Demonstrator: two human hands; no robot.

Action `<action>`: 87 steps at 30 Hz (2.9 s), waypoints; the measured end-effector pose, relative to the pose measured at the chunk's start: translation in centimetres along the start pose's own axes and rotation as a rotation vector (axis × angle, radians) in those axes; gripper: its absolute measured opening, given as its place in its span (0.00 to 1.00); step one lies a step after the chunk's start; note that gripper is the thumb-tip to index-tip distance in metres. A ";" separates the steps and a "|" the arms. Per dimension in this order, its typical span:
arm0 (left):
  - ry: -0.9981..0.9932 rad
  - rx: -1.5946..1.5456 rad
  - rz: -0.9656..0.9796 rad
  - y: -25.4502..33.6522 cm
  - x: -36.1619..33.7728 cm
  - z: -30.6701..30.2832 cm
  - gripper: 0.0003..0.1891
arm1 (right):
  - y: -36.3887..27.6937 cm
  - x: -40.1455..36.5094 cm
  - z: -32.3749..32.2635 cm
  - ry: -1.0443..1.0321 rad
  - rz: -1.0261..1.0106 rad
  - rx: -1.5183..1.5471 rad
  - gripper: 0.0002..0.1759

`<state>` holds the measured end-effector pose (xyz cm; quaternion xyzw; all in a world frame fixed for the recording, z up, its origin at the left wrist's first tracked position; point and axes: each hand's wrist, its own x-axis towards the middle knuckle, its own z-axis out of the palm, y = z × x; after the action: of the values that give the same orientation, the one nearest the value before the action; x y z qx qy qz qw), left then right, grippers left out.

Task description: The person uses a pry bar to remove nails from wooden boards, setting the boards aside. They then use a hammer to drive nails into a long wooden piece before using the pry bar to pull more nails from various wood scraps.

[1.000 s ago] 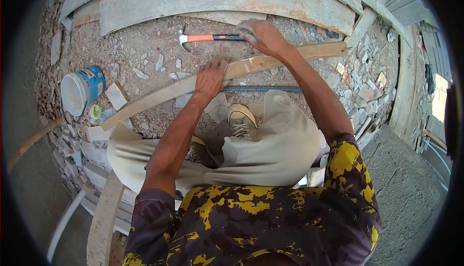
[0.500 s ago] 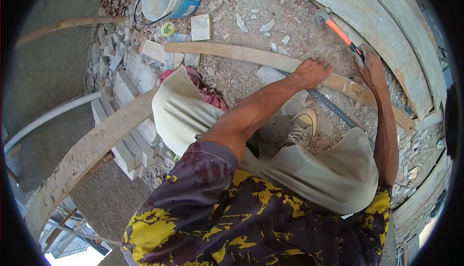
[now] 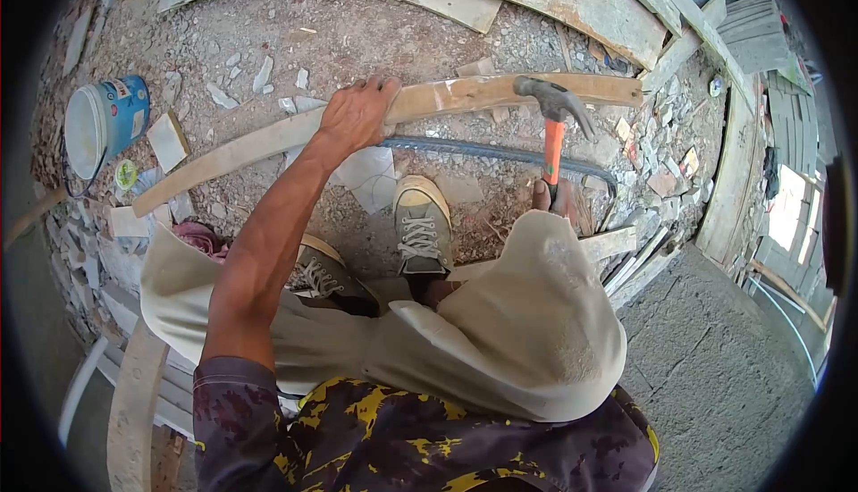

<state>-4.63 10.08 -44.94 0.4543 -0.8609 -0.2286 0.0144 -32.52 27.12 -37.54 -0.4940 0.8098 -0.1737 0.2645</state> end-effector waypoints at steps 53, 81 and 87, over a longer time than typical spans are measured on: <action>0.107 0.008 0.065 0.4 -1.2 1.1 0.21 | 1.5 0.5 3.7 -0.030 -0.090 -0.399 0.10; 0.129 0.018 0.075 -0.4 -1.8 1.9 0.22 | 3.4 0.9 6.7 0.152 -0.270 0.042 0.19; 0.108 0.096 -0.011 0.1 -1.8 2.7 0.22 | 4.0 -1.5 6.0 0.082 -0.056 0.130 0.18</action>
<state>-4.30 12.64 -46.99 0.4707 -0.8664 -0.1625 0.0377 -31.13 30.16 -44.12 -0.4907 0.7928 -0.2536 0.2576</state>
